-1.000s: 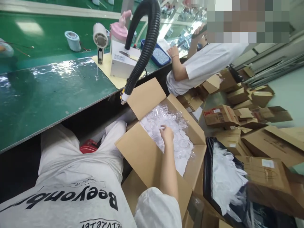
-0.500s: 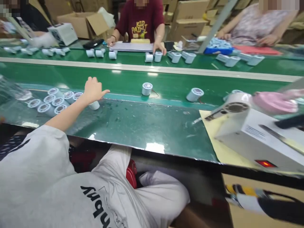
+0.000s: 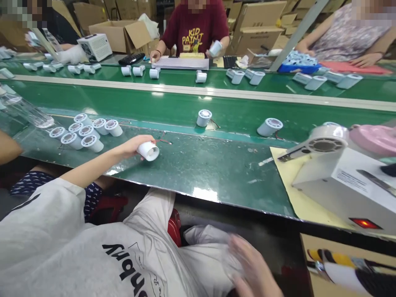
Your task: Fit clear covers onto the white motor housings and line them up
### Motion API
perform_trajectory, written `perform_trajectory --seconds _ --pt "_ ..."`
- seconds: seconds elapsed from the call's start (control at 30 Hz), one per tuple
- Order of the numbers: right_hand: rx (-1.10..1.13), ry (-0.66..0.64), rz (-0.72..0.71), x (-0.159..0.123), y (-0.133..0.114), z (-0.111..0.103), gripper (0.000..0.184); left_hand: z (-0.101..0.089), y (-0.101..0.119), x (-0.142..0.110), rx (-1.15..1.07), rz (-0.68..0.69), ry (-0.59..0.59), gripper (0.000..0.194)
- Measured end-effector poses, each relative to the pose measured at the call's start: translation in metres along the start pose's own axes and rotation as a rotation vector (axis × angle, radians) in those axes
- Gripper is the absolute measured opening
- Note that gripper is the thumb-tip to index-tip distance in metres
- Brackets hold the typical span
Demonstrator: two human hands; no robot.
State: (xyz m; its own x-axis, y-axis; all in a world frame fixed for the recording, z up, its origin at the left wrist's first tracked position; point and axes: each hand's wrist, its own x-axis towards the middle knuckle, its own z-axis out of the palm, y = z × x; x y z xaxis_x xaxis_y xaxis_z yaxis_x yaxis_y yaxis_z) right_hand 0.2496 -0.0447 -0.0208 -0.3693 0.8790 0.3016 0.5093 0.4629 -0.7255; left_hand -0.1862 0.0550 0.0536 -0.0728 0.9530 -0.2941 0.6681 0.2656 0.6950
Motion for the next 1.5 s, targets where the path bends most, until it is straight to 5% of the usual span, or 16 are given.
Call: perform_trajectory --seconds 0.13,0.23,0.33,0.43,0.6,0.8,0.97,1.17,1.5 --pt "-0.323 0.032 -0.314 0.027 -0.046 0.038 0.039 0.071 0.039 -0.014 -0.202 0.139 -0.472 0.046" --pt "-0.536 0.097 -0.232 0.046 -0.056 0.054 0.036 0.108 0.059 -0.025 -0.219 0.325 -0.752 0.035" --pt "-0.475 0.049 -0.046 0.044 -0.050 0.049 0.022 0.127 0.067 -0.030 -0.155 0.579 -0.660 0.026" --pt "-0.116 -0.031 0.122 0.032 -0.043 0.038 0.002 0.142 0.068 -0.029 -0.190 0.647 -0.465 0.025" --pt "0.227 0.079 0.298 0.027 -0.042 0.030 0.028 0.168 0.058 -0.025 -0.287 0.654 -0.388 0.059" --pt "0.400 0.210 0.399 0.030 -0.041 0.024 0.039 0.175 0.050 -0.023 -0.319 0.795 -0.577 0.067" --pt "0.596 0.157 0.393 0.026 -0.036 0.020 0.027 0.170 0.052 -0.032 -0.449 0.560 -0.696 0.075" --pt "0.273 0.047 0.197 0.011 -0.037 0.020 0.033 0.165 0.052 -0.041 -0.578 0.397 -0.743 0.079" --pt "0.456 0.040 0.311 0.001 -0.041 0.018 0.042 0.157 0.053 -0.042 -0.492 0.619 -0.742 0.079"
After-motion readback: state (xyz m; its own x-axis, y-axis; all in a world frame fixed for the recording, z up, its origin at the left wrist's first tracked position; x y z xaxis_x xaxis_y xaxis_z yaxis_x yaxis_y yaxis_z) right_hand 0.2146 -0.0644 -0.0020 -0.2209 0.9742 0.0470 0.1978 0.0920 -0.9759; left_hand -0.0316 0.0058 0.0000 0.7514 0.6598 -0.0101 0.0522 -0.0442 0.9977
